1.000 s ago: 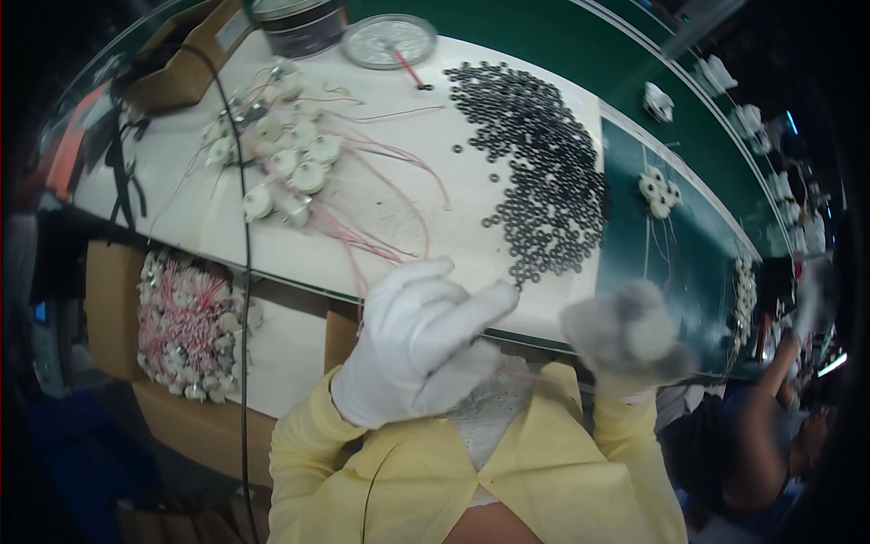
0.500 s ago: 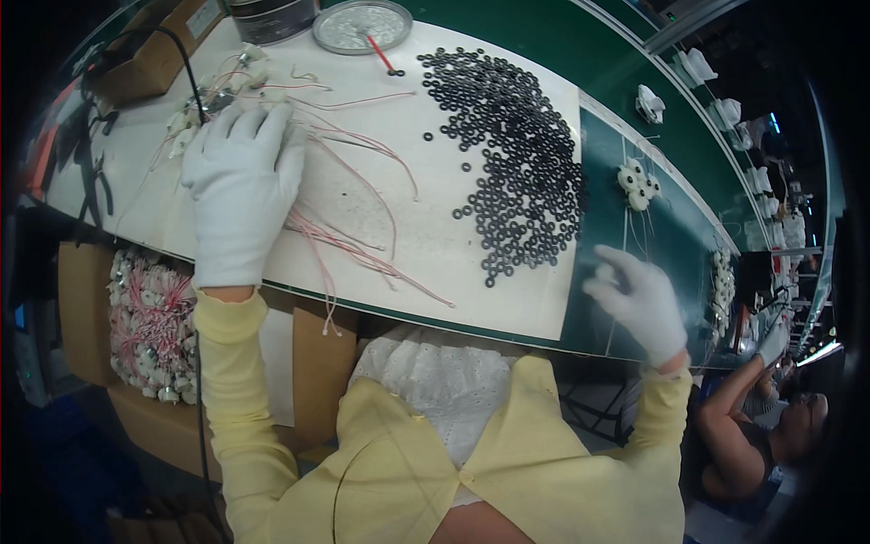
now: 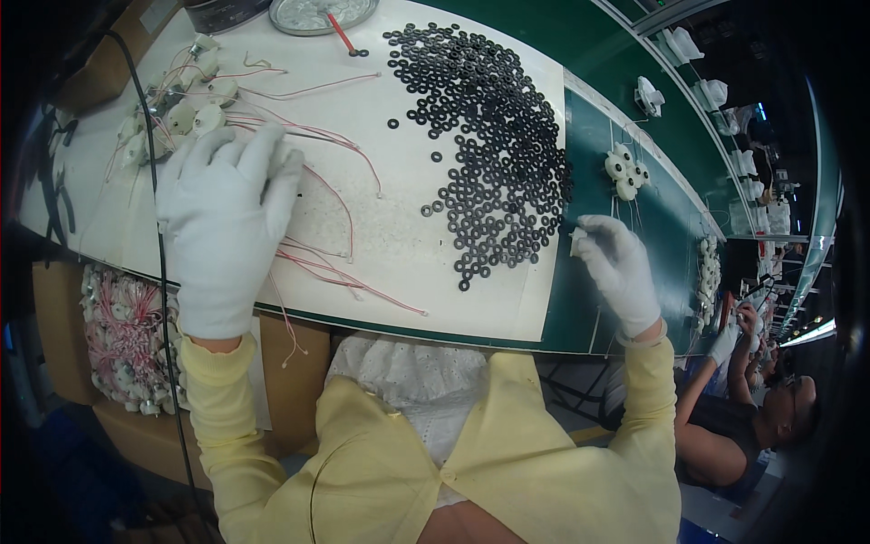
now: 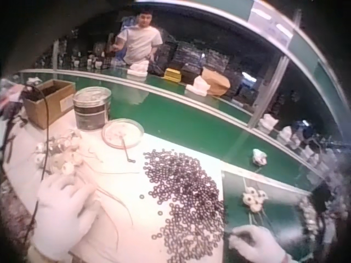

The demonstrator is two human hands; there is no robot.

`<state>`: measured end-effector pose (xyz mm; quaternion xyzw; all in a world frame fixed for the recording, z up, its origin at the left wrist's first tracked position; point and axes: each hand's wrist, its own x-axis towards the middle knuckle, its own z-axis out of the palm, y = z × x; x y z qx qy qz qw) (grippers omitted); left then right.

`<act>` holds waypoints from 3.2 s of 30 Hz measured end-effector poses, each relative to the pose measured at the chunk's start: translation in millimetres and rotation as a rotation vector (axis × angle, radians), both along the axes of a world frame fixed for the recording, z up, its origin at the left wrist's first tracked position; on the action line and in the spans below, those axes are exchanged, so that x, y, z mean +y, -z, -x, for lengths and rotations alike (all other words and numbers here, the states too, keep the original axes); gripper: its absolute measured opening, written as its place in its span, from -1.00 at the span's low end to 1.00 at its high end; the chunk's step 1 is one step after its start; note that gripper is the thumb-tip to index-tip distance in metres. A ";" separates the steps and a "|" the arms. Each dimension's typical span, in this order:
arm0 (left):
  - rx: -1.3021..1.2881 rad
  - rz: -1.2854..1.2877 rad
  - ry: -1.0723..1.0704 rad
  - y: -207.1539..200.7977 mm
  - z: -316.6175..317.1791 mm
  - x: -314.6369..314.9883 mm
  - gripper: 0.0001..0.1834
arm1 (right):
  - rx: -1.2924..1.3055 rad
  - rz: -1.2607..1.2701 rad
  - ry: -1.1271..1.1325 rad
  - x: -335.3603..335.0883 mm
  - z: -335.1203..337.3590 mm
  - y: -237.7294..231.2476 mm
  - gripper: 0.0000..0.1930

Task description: The person assembles small white plastic components with wires by hand. They pick up a component, insert a black washer into a central hole, and place the finished unit on the green table. The process is repeated continuously throughout the clip.

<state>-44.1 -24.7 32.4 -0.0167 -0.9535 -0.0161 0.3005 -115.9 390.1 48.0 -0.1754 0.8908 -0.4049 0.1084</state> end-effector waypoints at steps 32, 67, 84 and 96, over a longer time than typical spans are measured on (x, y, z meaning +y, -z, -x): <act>0.033 -0.021 -0.012 24.7 -14.3 17.4 -0.59 | 0.751 -0.817 -0.349 -35.2 -12.5 -12.0 -0.77; 0.193 -0.372 0.123 17.0 -41.6 15.8 -0.52 | 0.679 -0.755 0.428 51.3 32.4 1.2 -0.55; 0.026 -0.577 0.650 -31.2 -60.7 87.1 -0.42 | 0.474 0.436 -0.696 -134.3 -47.6 -33.5 -0.51; 0.185 0.057 -0.151 15.8 -34.6 -34.8 -0.70 | 0.704 -0.635 -0.440 -9.6 -18.8 -37.7 -0.58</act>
